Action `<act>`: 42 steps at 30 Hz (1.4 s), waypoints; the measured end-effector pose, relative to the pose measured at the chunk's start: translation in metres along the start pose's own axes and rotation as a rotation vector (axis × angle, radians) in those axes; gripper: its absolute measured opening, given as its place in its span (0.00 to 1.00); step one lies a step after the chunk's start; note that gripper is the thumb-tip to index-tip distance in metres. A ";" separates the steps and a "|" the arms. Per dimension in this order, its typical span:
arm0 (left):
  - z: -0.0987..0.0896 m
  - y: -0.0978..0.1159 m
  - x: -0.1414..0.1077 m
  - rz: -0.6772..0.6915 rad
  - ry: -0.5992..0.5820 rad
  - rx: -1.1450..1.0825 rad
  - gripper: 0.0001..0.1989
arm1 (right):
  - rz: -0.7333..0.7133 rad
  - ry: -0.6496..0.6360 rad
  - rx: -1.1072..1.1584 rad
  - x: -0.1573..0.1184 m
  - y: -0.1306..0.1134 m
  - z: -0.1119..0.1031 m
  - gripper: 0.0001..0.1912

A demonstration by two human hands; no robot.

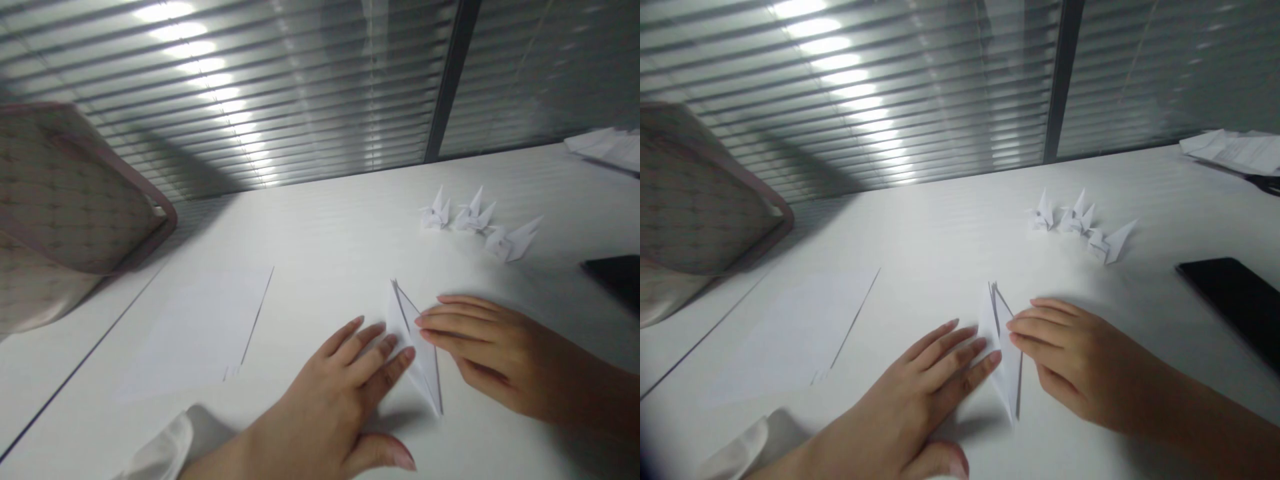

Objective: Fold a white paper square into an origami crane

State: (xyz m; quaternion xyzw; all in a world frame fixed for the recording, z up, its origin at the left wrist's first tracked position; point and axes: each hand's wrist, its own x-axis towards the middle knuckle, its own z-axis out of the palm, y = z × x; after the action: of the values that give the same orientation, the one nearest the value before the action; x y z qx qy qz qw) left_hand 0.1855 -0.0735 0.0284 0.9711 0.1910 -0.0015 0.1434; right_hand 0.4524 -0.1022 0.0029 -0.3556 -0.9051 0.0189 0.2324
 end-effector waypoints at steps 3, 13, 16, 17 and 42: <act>0.000 0.000 0.000 0.001 -0.012 -0.004 0.42 | -0.062 0.029 -0.014 0.002 -0.001 0.004 0.19; -0.007 0.003 0.001 -0.015 -0.079 -0.108 0.40 | 0.051 -0.303 -0.046 -0.018 -0.002 0.004 0.31; -0.004 0.003 0.000 -0.017 -0.060 -0.099 0.42 | 0.061 -0.299 -0.082 -0.019 -0.004 0.005 0.31; -0.003 0.003 -0.001 -0.017 -0.056 -0.092 0.43 | 0.061 -0.293 -0.094 -0.019 -0.005 0.005 0.30; -0.011 0.009 0.004 0.148 0.022 0.180 0.32 | 0.095 -0.009 -0.153 0.001 -0.016 0.004 0.18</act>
State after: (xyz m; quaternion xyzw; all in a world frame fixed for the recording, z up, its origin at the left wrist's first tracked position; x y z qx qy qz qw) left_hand 0.1918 -0.0768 0.0410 0.9914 0.1194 0.0024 0.0532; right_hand 0.4397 -0.1129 0.0033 -0.4150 -0.8869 -0.0377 0.1993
